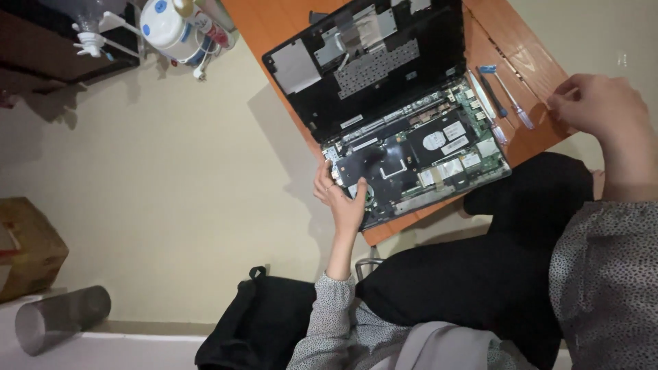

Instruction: Removing internal screws from a laptop using a precision screwdriver to disassemble the device.

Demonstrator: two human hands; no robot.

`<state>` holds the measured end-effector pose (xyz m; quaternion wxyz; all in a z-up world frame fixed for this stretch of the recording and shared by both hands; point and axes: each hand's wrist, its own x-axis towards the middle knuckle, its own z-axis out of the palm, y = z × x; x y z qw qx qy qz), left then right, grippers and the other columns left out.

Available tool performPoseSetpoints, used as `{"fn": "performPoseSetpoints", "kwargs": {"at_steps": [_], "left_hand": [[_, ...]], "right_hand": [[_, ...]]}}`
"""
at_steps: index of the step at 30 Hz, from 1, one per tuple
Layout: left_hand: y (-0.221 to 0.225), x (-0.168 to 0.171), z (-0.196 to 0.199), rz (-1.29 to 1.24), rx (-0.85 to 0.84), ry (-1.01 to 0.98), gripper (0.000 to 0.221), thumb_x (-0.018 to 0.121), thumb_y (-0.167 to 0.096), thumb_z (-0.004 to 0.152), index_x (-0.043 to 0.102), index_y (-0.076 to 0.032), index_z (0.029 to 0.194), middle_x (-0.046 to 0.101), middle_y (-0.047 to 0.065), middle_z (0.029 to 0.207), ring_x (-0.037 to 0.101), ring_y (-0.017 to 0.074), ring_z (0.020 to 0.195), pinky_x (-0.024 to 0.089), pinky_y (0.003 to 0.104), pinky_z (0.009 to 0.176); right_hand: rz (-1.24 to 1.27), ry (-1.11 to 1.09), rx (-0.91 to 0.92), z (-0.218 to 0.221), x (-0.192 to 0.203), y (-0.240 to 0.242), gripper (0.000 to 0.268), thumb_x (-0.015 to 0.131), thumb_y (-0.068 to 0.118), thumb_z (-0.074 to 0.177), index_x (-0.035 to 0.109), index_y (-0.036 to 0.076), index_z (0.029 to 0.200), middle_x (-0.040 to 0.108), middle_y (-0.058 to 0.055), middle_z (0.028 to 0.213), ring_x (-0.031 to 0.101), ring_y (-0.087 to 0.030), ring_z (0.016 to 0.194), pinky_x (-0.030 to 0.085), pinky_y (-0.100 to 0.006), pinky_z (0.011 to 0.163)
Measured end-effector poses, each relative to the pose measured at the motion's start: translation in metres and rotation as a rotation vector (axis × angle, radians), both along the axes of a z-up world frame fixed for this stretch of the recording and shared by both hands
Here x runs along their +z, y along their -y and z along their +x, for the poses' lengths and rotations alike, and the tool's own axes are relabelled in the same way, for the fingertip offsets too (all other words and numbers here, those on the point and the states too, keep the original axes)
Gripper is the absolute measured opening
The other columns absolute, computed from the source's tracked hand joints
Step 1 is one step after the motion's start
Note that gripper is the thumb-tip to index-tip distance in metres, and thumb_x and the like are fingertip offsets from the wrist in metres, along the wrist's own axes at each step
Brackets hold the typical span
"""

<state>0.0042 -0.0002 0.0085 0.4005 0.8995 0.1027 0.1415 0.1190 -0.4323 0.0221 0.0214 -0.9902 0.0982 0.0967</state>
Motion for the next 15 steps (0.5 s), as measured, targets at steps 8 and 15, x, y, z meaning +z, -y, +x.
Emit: {"fn": "performPoseSetpoints", "kwargs": {"at_steps": [8,15], "left_hand": [[0.000,-0.001,0.001,0.007,-0.005,0.015,0.079,0.069,-0.019,0.082,0.028,-0.004,0.148,0.031,0.020,0.148,0.028,0.0382,0.134,0.017,0.051,0.114],[0.000,-0.001,0.001,0.010,-0.003,-0.004,0.074,0.067,-0.017,0.085,0.030,-0.004,0.147,0.032,0.020,0.149,0.028,0.0381,0.136,0.016,0.052,0.114]], "right_hand": [[0.107,-0.124,-0.031,0.002,-0.005,0.008,0.044,0.075,0.045,0.103,0.081,0.004,0.113,0.081,-0.018,0.091,0.077,-0.032,0.072,0.060,-0.041,0.067],[0.163,-0.274,-0.022,0.010,0.002,-0.015,0.045,0.077,0.046,0.096,0.079,0.006,0.117,0.081,-0.019,0.098,0.078,-0.035,0.082,0.060,-0.045,0.073]]}}
